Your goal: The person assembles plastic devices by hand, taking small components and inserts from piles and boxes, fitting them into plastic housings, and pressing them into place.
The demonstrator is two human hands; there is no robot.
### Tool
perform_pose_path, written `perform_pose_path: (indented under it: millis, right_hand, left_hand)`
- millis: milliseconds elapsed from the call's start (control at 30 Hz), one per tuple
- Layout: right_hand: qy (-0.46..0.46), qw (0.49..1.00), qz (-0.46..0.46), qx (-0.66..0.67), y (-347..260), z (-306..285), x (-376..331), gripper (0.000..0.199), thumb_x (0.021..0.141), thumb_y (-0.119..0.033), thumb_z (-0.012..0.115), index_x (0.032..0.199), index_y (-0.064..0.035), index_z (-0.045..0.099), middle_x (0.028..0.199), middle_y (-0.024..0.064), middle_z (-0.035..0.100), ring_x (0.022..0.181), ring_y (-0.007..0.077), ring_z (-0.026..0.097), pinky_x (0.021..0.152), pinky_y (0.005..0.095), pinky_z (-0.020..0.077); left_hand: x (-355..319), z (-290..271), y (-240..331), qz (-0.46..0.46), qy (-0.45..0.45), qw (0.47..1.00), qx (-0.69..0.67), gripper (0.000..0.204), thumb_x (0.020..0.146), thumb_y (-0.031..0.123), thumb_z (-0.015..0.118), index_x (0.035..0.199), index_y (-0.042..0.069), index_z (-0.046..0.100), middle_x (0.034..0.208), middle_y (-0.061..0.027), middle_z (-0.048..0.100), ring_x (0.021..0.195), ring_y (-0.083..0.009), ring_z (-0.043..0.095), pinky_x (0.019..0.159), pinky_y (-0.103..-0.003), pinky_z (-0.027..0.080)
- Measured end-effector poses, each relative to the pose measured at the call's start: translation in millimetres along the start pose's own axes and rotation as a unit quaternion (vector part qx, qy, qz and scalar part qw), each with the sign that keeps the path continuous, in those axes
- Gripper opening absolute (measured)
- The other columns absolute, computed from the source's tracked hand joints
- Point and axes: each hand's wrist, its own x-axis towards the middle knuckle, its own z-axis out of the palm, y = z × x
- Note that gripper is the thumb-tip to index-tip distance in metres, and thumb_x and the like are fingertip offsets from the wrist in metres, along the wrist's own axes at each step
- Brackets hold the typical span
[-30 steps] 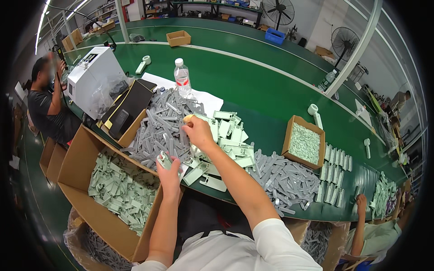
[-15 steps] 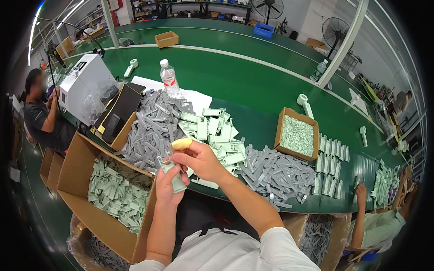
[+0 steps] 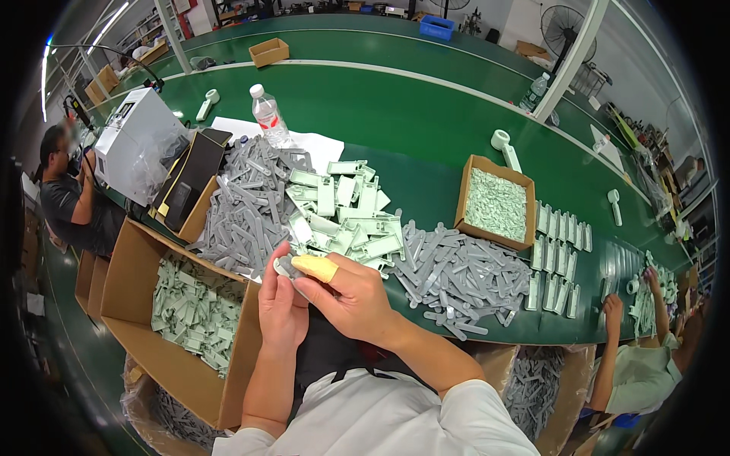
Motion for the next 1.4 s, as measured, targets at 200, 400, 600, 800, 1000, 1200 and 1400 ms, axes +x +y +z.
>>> perform_pose_path:
  millis: [200,400,600,800,1000,1200,1400]
  right_hand:
    - [0.027,0.999,-0.023,0.01,-1,-11,-7,0.027,0.085,-0.006,0.073,0.111,-0.0011,0.07,0.075,0.0069,0.062,0.058,0.0136,0.057,0.051,0.0259,0.0426]
    - [0.024,0.999,-0.04,-0.002,-1,-20,-17,0.03,0.084,-0.006,0.075,0.113,-0.0022,0.069,0.076,0.0071,0.063,0.059,0.016,0.055,0.051,0.0284,0.0425]
    - [-0.01,0.994,-0.051,-0.094,-1,-34,-9,0.037,0.081,-0.007,0.076,0.117,-0.003,0.067,0.083,0.0084,0.064,0.069,0.0218,0.058,0.058,0.0321,0.0463]
    - [-0.038,0.998,-0.002,-0.054,-1,-50,-24,0.037,0.079,-0.006,0.077,0.115,-0.0032,0.067,0.087,0.0091,0.066,0.073,0.0237,0.061,0.066,0.0304,0.0488]
    - [-0.027,0.989,0.139,0.037,-2,-48,-30,0.036,0.079,-0.006,0.078,0.113,-0.0034,0.068,0.088,0.0093,0.067,0.076,0.024,0.062,0.066,0.031,0.05]
    - [0.061,0.97,-0.081,-0.222,12,-35,-39,0.034,0.077,-0.005,0.074,0.11,0.0009,0.066,0.089,0.0093,0.064,0.078,0.0266,0.061,0.069,0.0352,0.0507]
    - [0.06,0.951,-0.127,-0.274,22,-36,-38,0.037,0.074,-0.006,0.075,0.109,0.0025,0.066,0.084,0.0082,0.063,0.076,0.0259,0.059,0.066,0.0358,0.0494]
  left_hand:
    - [-2,10,-7,0.022,-0.024,0.997,0.07,0.056,0.105,0.024,0.049,0.152,0.002,0.027,0.124,-0.0057,0.059,0.108,-0.011,0.058,0.092,-0.026,0.047]
    - [2,1,-12,0.037,-0.071,0.987,0.138,0.052,0.105,0.021,0.048,0.151,0.001,0.032,0.124,-0.0054,0.058,0.104,-0.0111,0.059,0.09,-0.029,0.05]
    - [16,22,-14,-0.009,0.016,1.0,0.022,0.05,0.106,0.021,0.046,0.15,0.006,0.029,0.121,-0.0088,0.058,0.103,-0.0184,0.062,0.088,-0.035,0.054]
    - [14,28,-6,-0.061,-0.031,0.996,0.048,0.055,0.1,0.014,0.055,0.147,0.008,0.027,0.125,-0.0166,0.056,0.105,-0.0257,0.063,0.09,-0.039,0.055]
    - [13,24,-15,-0.052,-0.081,0.993,0.075,0.065,0.092,0.004,0.063,0.146,0.009,0.028,0.127,-0.0221,0.055,0.114,-0.0329,0.062,0.092,-0.042,0.055]
    - [12,37,-23,-0.049,-0.014,0.998,0.031,0.057,0.096,0.006,0.059,0.145,0.008,0.029,0.124,-0.0221,0.057,0.113,-0.0357,0.063,0.09,-0.041,0.056]
    - [14,36,-26,-0.06,0.03,0.998,-0.004,0.047,0.1,0.007,0.053,0.142,0.007,0.032,0.118,-0.0212,0.061,0.106,-0.033,0.066,0.086,-0.038,0.057]
